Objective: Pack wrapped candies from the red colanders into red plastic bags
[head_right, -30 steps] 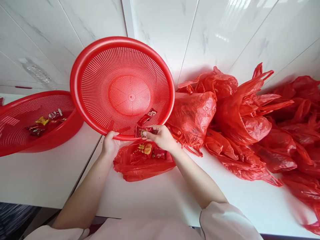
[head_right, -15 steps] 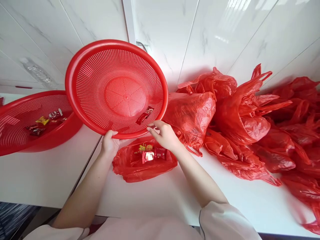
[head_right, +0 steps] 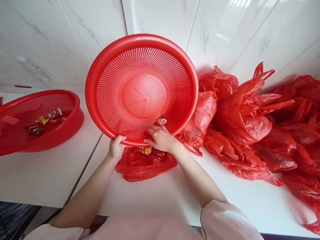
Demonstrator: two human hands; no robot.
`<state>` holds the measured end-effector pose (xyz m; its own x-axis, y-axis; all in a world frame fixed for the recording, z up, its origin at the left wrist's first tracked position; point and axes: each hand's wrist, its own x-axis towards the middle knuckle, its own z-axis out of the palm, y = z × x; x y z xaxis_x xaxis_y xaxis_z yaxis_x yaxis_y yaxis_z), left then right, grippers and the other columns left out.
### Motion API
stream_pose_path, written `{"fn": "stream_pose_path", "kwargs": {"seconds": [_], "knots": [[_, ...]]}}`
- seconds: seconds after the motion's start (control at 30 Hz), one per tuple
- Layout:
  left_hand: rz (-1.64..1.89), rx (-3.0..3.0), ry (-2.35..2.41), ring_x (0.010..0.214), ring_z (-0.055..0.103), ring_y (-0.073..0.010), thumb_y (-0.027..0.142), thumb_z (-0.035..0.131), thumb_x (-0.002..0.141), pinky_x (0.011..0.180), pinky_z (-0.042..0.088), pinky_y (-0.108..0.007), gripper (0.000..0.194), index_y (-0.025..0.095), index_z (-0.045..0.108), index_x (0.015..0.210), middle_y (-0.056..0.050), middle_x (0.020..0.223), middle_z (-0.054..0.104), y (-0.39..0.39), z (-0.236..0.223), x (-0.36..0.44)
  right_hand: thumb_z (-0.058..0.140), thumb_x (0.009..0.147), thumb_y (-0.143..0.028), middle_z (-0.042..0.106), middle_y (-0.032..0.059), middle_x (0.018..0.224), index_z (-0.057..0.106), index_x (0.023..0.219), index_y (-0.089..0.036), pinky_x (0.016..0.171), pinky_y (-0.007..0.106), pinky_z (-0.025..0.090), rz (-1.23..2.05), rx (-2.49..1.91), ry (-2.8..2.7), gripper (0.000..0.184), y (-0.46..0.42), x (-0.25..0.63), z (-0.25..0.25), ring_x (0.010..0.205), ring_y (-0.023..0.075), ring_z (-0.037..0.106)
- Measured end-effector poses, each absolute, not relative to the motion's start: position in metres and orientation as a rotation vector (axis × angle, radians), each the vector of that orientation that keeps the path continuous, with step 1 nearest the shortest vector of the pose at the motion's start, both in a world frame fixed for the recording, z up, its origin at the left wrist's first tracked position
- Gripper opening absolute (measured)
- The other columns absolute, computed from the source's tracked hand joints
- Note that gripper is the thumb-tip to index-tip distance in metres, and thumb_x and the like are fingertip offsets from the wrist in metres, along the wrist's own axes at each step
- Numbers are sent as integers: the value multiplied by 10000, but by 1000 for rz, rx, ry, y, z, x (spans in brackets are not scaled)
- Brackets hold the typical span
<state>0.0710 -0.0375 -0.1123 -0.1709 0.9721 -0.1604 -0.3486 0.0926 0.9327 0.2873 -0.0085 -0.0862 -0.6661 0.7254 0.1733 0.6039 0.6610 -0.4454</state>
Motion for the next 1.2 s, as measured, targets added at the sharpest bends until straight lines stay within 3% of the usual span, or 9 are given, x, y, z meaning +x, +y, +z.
{"fn": "stream_pose_path", "kwargs": {"seconds": [0.1, 0.2, 0.33, 0.5, 0.67, 0.8, 0.93, 1.03, 1.2], "knots": [[1421, 706, 1154, 694, 611, -209, 246, 590, 637, 628, 574, -374, 97, 174, 543, 682, -19, 721, 568, -33, -109, 65, 601, 897, -314, 547, 127, 1389, 521, 1367, -159, 1089, 373, 420, 784, -744, -2562, 502, -9, 292, -76, 1278, 225, 524], [1424, 652, 1171, 740, 631, -239, 246, 587, 631, 647, 583, -408, 124, 165, 560, 722, -38, 745, 584, -29, -107, 60, 497, 941, -209, 651, 83, 1260, 576, 1319, -197, 1026, 373, 474, 845, -785, -2379, 387, -11, 292, -70, 1152, 202, 620], [1442, 619, 1174, 822, 646, -273, 235, 581, 620, 701, 588, -438, 145, 168, 561, 748, -47, 754, 587, -27, -103, 56, 567, 916, -323, 730, 61, 1026, 660, 1179, -175, 854, 369, 558, 1125, -905, -2006, 316, -14, 290, -68, 941, 215, 692], [1450, 608, 1145, 905, 661, -312, 238, 570, 628, 763, 581, -468, 163, 160, 571, 771, -79, 821, 632, -28, -96, 57, 639, 864, -361, 714, 50, 1072, 650, 1121, -180, 835, 338, 564, 1435, -859, -1826, 315, -17, 290, -62, 963, 200, 683], [1453, 610, 1199, 894, 677, -321, 254, 581, 626, 753, 586, -472, 219, 155, 607, 820, -77, 827, 671, -28, -98, 57, 533, 939, -395, 729, 28, 949, 699, 1012, -187, 829, 319, 539, 1187, -778, -2260, 276, -21, 289, -55, 876, 176, 677], [1493, 678, 1250, 832, 679, -296, 243, 602, 601, 719, 586, -446, 227, 167, 624, 814, -43, 785, 672, -26, -101, 54, 457, 979, -399, 693, 91, 1124, 662, 1099, -171, 954, 364, 491, 661, -985, -2209, 330, -17, 285, -63, 1043, 206, 644], [1494, 824, 1276, 798, 663, -280, 263, 611, 580, 682, 562, -386, 214, 161, 652, 763, -53, 794, 684, -26, -103, 48, 455, 970, -438, 459, 146, 1471, 515, 1349, -169, 1161, 555, 232, 192, -1235, -2300, 468, -4, 284, -87, 1381, 287, 398], [1518, 898, 1240, 857, 654, -279, 261, 626, 577, 725, 548, -360, 223, 161, 675, 771, -57, 841, 702, -26, -105, 46, 458, 959, -478, 406, 177, 1503, 415, 1437, -140, 1177, 605, 103, 101, -1311, -2398, 587, 0, 284, -101, 1427, 303, 322], [1545, 886, 1245, 804, 651, -255, 252, 616, 599, 656, 546, -322, 230, 159, 690, 796, -57, 845, 707, -24, -107, 46, 484, 962, -369, 633, 120, 1251, 599, 1260, -184, 1077, 459, 390, 445, -1069, -2485, 369, -5, 284, -94, 1183, 242, 576]]}}
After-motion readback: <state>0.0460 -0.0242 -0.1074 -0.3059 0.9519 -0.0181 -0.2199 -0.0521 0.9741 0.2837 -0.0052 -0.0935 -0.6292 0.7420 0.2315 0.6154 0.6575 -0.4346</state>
